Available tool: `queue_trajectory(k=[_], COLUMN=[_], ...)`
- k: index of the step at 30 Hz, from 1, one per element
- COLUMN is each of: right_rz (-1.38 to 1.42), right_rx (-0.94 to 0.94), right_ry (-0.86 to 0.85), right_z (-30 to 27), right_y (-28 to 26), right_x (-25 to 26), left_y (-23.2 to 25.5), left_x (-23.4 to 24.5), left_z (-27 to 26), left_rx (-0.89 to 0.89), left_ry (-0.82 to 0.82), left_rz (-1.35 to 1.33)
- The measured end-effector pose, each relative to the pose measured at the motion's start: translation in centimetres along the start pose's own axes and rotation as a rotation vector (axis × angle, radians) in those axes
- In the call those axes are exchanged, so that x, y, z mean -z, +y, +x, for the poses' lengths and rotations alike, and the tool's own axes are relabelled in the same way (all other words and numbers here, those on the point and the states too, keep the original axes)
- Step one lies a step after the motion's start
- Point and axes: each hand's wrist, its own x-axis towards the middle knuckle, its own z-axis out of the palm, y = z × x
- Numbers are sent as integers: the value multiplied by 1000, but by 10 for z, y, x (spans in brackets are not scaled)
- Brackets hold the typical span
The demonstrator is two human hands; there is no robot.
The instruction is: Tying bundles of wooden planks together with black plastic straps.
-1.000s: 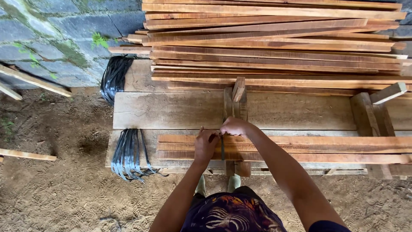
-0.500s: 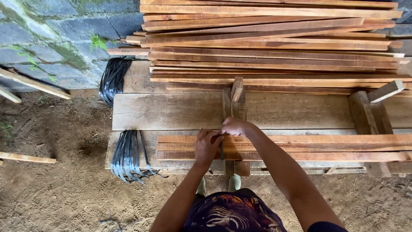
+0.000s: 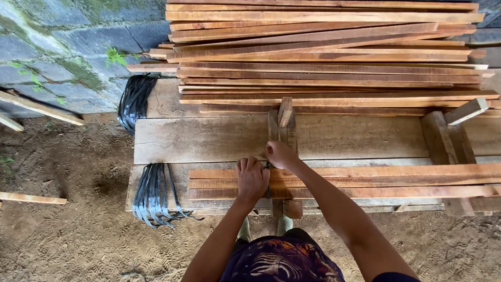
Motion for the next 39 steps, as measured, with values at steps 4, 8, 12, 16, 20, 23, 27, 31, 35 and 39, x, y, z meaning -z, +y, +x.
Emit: queue_trajectory(k=[4,8,12,16,20,23,27,31,35,39], right_rz=[-205,-400,-479,-620,-679,-738,-749,-618,-686,-955], right_rx=[20,91,106,92,88,88,42,56,111,225], right_ry=[51,52,40,3,0,41,146,247,666,1002], right_z=[3,30,47,50,55,54,43,-13,-57,-99], right_y=[-21,5,21,13,12,3,13,0,50,100], right_x=[8,-5,-20,-21,-24,-19,-20,-1,-3,-27], left_y=[5,-8,-23,-6,-13,-19,-38,-79,-139,-155], left_x=[4,1,1,17,11,9,-2,-12,15,71], left_z=[-3,-13,-16,-15,-16,-11,-17,-19,-14,-22], left_rx=[9,-26,-322,-154,-152,-174,-166,-120,-322,-200], left_ry=[-108,-264,-195,-301,-370,-388,-455,-446,82,2], left_rz=[-29,-148,-98,-253,-235,-173,-176,-241,61,299])
